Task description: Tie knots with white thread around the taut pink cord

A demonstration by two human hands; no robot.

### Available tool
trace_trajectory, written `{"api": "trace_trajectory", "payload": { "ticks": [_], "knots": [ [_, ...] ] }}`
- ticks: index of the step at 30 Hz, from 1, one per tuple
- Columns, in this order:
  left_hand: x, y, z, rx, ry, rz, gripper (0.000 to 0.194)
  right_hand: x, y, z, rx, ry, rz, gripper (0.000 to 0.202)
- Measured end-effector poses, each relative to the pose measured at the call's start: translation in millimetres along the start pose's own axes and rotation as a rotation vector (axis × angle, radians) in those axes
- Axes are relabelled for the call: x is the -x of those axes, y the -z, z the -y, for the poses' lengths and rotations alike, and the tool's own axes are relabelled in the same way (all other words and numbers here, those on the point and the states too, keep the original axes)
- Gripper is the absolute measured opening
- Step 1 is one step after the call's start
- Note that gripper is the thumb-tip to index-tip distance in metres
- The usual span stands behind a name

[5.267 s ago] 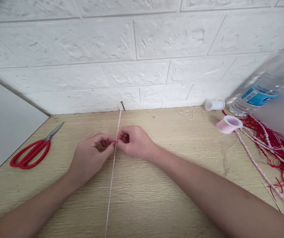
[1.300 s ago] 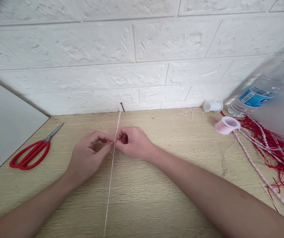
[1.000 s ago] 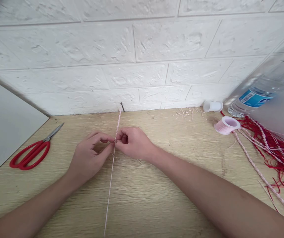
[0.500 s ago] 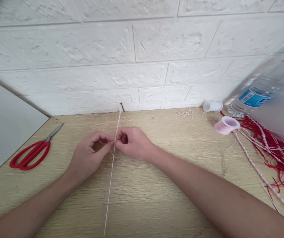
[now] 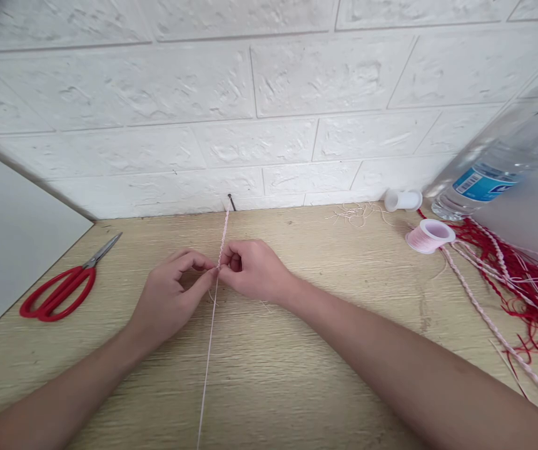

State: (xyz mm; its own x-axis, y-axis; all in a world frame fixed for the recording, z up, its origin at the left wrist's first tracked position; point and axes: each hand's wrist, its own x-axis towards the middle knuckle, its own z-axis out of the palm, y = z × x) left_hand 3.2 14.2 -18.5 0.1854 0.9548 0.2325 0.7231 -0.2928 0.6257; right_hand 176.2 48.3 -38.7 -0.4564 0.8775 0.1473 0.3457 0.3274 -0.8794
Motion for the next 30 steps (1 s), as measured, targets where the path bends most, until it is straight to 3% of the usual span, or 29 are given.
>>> {"api": "trace_trajectory", "payload": {
  "ticks": [11, 20, 30],
  "knots": [
    [0.1, 1.2, -1.5, -0.033, 0.012, -0.072, 0.013, 0.2, -0.2, 1.7, 0.002, -0.017, -0.001, 0.009],
    [3.5, -1.9, -1.1, -0.186, -0.114, -0.103, 0.014, 0.4, 1.2, 0.1, -0.008, -0.004, 0.009, 0.007],
    [1.3, -0.1, -2.9, -0.137, -0.065, -0.081, 0.015, 0.2, 0.1, 1.7, -0.006, -0.008, -0.004, 0.008]
  ]
}}
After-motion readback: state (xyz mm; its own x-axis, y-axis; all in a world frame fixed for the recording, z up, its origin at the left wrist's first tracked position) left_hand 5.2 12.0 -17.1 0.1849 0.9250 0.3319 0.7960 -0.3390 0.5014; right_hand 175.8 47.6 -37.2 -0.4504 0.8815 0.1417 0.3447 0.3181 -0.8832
